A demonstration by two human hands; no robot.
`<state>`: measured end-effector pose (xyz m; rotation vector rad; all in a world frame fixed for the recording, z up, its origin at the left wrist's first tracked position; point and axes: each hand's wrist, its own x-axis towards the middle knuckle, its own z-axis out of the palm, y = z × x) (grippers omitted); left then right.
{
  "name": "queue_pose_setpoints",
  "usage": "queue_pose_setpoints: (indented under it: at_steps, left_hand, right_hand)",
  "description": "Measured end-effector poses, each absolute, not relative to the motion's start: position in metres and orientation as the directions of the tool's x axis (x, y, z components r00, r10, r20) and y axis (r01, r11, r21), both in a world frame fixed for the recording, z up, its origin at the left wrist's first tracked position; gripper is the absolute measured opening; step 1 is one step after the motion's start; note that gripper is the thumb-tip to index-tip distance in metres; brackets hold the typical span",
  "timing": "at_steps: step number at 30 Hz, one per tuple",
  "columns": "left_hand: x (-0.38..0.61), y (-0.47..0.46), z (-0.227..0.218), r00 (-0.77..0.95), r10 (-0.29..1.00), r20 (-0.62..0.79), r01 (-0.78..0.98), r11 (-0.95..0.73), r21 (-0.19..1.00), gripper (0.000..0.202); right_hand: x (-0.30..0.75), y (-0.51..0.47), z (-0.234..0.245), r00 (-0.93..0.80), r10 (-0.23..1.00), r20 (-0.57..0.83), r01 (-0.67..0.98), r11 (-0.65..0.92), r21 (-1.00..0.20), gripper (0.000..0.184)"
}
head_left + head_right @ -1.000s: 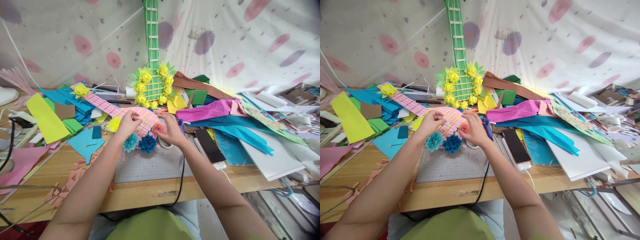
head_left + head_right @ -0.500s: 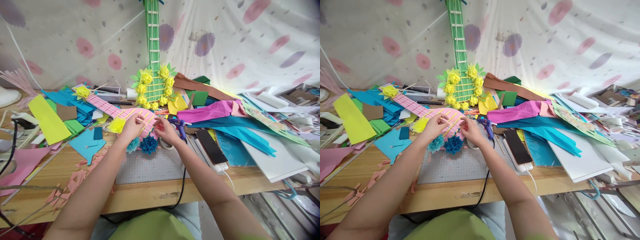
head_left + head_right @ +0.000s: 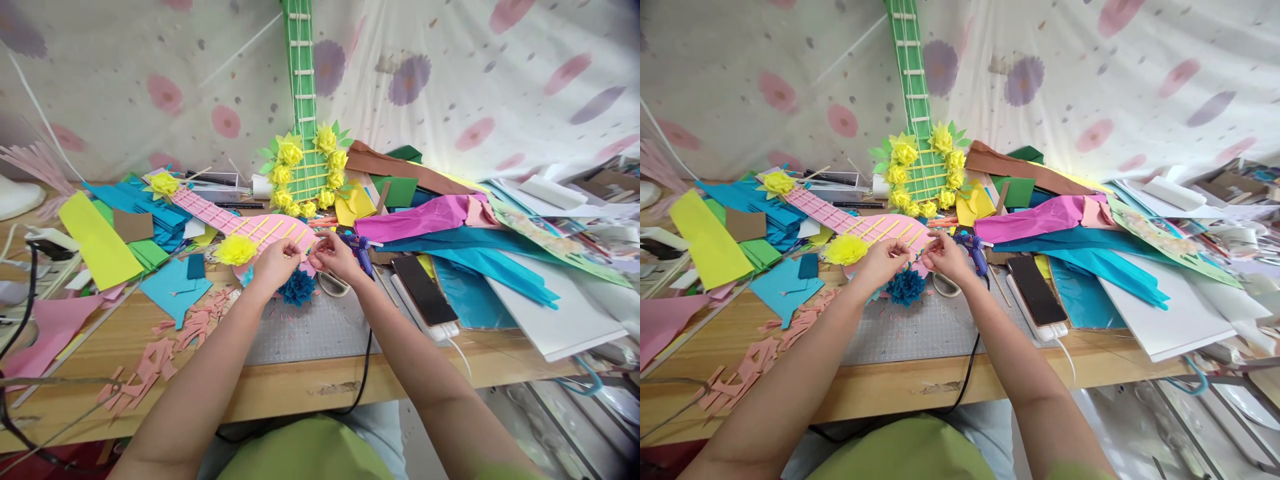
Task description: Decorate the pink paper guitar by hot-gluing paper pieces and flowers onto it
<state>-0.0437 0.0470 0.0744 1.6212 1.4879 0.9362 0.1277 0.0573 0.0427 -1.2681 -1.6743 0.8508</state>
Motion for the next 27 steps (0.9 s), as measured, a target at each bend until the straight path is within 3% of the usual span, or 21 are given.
queue_pose_setpoints:
  at_steps: [3, 6, 11, 17, 22, 27]
  left_hand:
    - [-0.041, 0.047, 0.071, 0.067, 0.997, 0.043, 0.486, -0.070, 0.871, 0.001]
    - [-0.039, 0.046, 0.070, 0.068, 0.997, 0.040, 0.495, -0.068, 0.866, 0.007]
    - [-0.043, 0.035, 0.077, 0.105, 0.994, 0.008, 0.517, -0.061, 0.854, 0.015]
    - [-0.055, 0.026, 0.085, 0.124, 0.992, -0.034, 0.647, -0.054, 0.761, 0.035]
    - [-0.059, 0.028, 0.079, 0.113, 0.994, 0.004, 0.654, -0.078, 0.753, 0.033]
    - [-0.055, 0.023, 0.082, 0.039, 0.998, 0.050, 0.700, -0.063, 0.711, 0.020]
  right_hand:
    - [0.128, 0.059, 0.039, -0.121, 0.972, 0.204, 0.392, 0.235, -0.889, 0.042]
    - [0.130, 0.056, 0.037, -0.135, 0.953, 0.270, 0.465, 0.302, -0.832, 0.040]
    - [0.141, 0.038, 0.043, -0.343, 0.817, 0.464, 0.641, 0.564, -0.521, 0.050]
    - [0.149, 0.031, 0.040, -0.506, 0.702, 0.501, 0.696, 0.676, -0.244, 0.061]
    - [0.142, 0.042, 0.031, -0.485, 0.708, 0.513, 0.711, 0.661, -0.240, 0.055]
    - [0.139, 0.049, 0.030, -0.393, 0.763, 0.513, 0.714, 0.605, -0.352, 0.050]
